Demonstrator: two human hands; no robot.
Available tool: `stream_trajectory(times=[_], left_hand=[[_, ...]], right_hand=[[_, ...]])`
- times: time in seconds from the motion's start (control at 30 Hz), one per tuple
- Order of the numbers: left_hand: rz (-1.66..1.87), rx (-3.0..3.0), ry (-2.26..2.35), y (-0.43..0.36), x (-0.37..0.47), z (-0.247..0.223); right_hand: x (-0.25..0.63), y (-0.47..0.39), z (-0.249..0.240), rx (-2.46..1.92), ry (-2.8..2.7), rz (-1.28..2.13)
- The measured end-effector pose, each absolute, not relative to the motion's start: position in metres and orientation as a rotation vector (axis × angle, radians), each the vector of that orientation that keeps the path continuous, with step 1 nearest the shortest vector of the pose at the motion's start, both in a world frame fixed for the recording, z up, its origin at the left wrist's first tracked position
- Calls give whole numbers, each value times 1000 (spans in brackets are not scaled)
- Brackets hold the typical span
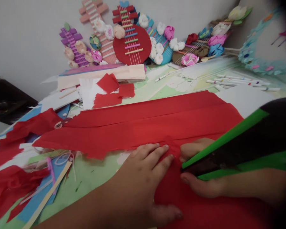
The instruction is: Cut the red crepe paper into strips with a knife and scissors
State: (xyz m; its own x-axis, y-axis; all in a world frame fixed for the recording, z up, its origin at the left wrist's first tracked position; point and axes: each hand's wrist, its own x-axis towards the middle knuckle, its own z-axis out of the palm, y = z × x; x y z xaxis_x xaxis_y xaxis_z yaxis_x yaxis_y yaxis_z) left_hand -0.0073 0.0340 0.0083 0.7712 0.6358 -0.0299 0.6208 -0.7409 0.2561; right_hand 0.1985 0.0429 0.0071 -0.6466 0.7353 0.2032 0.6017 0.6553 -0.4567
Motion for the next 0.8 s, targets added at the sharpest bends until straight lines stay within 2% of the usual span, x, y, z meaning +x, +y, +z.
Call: stream_trajectory(times=[0.2, 0.43, 0.6, 0.8], left_hand=[[69, 2689, 1001, 35, -7, 7], [96, 2676, 988, 35, -8, 8], [73, 2698, 988, 35, -7, 9], [30, 2672, 1012, 36, -6, 10]], right_hand=[[200, 43, 6, -1113, -2420, 513], [202, 50, 14, -1019, -2196, 993], [198, 49, 14, -1015, -2258, 942], [198, 48, 10, -1037, -2325, 732]])
